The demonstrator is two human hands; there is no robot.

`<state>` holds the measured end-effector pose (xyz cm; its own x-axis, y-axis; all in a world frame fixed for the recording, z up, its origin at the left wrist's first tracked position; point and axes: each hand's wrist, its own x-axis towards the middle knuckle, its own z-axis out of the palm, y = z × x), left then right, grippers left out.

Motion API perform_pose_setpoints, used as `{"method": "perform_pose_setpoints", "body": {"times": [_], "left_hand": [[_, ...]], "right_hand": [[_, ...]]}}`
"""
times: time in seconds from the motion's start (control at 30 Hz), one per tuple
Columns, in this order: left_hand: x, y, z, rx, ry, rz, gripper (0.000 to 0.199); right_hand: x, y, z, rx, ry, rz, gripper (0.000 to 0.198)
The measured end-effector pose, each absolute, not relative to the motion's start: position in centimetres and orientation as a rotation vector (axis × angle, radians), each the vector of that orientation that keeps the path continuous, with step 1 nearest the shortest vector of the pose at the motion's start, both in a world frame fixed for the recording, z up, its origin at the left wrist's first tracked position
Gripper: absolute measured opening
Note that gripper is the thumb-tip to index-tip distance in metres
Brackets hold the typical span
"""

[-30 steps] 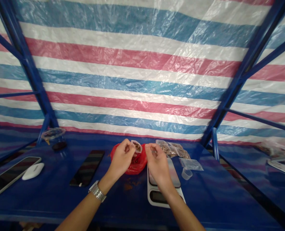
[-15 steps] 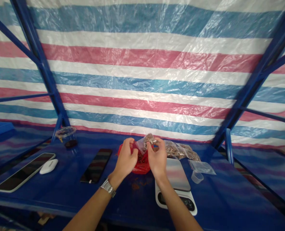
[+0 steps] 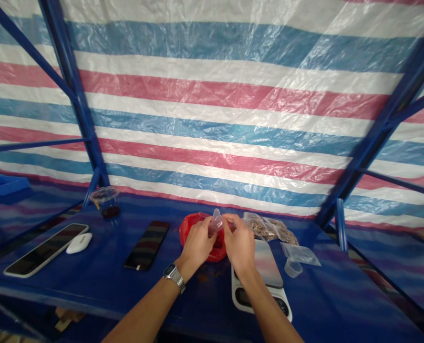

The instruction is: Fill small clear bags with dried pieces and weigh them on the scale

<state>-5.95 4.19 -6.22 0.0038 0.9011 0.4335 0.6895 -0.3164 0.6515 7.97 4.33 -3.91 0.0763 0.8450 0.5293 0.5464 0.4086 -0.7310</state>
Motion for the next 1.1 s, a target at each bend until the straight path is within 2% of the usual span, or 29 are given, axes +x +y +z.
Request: {"method": "perform_pose_setpoints", "body": {"times": [0.13,0.3,0.47,0.57,0.7,0.83,0.97,1.1], "left_hand": [[-6.0,4.3,-6.2,2.055,1.654,1.223,0.040],[-6.3,4.5,-5.9,2.079,1.664,1.224,0.036],[-6.5,4.1,-5.1,2.151,1.648,1.273,0.056],[-6.6,3.4,-4.3,2.243,1.604,1.291,0.063],[-7.0,2.6,-3.4,2.267,1.633,1.320,0.054],[-7.5,2.4,-3.3,2.281,1.656,1.349,0.049],[-7.5,2.9,-3.5,2.265,1.676,1.366,0.049],[-7.0,3.2,-3.6,2.257,1.678,1.358,0.049]], "right_hand": [[8.2,4.8,-3.9,-1.189,-1.578,0.412,0.026],[8.2,4.9,-4.0,-1.154,-1.548,0.421,0.028],[9.8,5.0,-3.8,-1.234,-1.552,0.365,0.035],[14.2,6.0,-3.5,-1.291,-1.408,0.292,0.039],[24.3,6.8,-4.2,-1.555,-1.072,0.125,0.048],[31.9,6.2,-6.3,-1.893,-1.034,0.019,0.046],[33.5,5.7,-7.7,-1.970,-1.152,-0.050,0.047],[33.1,6.3,-7.4,-1.798,-1.505,-0.124,0.048]]}}
